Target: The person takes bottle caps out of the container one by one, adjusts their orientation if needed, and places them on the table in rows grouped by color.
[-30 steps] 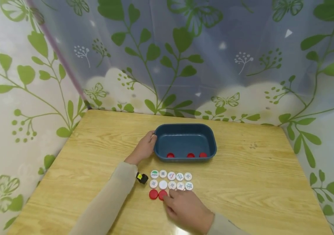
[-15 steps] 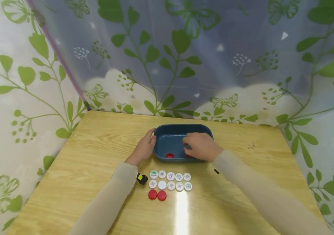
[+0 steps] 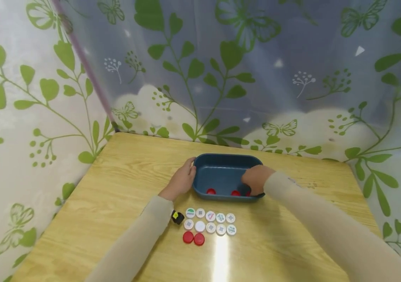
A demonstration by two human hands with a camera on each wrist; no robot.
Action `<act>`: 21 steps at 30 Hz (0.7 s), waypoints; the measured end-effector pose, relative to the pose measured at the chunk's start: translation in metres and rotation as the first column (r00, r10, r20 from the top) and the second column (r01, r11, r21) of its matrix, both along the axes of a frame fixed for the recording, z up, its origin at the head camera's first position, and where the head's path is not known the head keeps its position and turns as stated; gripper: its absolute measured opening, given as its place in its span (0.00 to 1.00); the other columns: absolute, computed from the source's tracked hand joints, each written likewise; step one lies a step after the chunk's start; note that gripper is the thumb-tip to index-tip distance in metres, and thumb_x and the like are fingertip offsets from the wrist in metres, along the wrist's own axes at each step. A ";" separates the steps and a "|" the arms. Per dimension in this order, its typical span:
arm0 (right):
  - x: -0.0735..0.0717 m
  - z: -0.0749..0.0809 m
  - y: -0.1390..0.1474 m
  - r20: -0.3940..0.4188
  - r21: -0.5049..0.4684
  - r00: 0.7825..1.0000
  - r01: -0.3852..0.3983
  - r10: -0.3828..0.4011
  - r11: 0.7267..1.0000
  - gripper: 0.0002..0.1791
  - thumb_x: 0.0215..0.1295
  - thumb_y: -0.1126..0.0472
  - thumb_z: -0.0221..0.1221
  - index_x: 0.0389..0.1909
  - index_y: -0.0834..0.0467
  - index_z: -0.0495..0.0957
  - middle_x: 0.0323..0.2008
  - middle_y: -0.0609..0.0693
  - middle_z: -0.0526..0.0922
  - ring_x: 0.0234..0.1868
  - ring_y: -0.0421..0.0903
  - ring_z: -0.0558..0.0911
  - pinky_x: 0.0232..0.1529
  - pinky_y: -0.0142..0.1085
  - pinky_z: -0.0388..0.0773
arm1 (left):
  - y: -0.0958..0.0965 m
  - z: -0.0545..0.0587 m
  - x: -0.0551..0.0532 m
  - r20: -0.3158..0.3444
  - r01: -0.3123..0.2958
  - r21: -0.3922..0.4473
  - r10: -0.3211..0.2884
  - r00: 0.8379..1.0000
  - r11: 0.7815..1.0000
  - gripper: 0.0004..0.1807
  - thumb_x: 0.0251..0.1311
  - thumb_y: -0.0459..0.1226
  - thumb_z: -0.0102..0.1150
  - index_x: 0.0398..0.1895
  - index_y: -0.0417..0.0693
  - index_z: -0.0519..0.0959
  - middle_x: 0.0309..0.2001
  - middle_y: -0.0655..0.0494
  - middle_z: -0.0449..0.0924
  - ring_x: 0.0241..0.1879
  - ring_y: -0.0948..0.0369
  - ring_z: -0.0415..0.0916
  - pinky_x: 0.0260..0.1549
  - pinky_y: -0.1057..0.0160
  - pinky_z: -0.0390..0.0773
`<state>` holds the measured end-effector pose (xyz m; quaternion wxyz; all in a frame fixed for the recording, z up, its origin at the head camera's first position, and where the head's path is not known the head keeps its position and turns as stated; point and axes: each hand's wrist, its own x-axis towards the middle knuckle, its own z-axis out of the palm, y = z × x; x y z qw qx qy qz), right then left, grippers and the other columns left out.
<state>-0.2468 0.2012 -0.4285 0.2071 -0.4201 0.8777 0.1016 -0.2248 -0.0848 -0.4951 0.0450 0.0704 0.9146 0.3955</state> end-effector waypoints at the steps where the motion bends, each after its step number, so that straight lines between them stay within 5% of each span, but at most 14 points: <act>1: 0.000 -0.004 0.000 0.002 -0.013 1.000 -0.016 0.016 1.000 0.11 0.60 0.55 0.74 0.28 0.51 0.80 0.24 0.41 0.77 0.24 0.40 0.73 0.31 0.40 0.75 | 0.000 0.000 0.000 -0.002 0.001 -0.005 -0.002 1.000 1.000 0.26 0.84 0.41 0.37 0.79 0.43 0.59 0.54 0.43 0.83 0.48 0.53 0.80 0.54 0.50 0.78; 8: -0.002 -0.015 0.000 0.028 -0.074 0.998 0.050 -0.048 0.996 0.17 0.61 0.60 0.73 0.19 0.51 0.75 0.20 0.42 0.74 0.22 0.40 0.69 0.28 0.37 0.70 | 0.001 0.000 0.001 -0.015 0.014 0.008 -0.014 1.000 1.000 0.27 0.84 0.41 0.37 0.79 0.42 0.58 0.61 0.38 0.80 0.57 0.50 0.81 0.58 0.48 0.78; 13: -0.001 -0.012 -0.008 -0.014 -0.048 0.994 0.108 -0.108 0.993 0.15 0.61 0.61 0.73 0.20 0.53 0.77 0.23 0.45 0.77 0.25 0.42 0.73 0.31 0.38 0.75 | 0.001 -0.003 -0.001 -0.005 0.028 -0.018 -0.028 1.000 0.999 0.28 0.84 0.42 0.35 0.81 0.42 0.55 0.72 0.40 0.70 0.70 0.48 0.71 0.67 0.48 0.70; 21: -0.005 -0.019 -0.012 -0.013 -0.051 0.986 0.164 -0.165 0.985 0.16 0.64 0.59 0.72 0.20 0.53 0.76 0.21 0.45 0.75 0.24 0.42 0.68 0.30 0.37 0.69 | 0.003 -0.007 -0.001 -0.002 0.045 -0.066 -0.045 0.999 0.997 0.29 0.85 0.42 0.33 0.82 0.43 0.51 0.71 0.38 0.71 0.67 0.47 0.73 0.65 0.48 0.73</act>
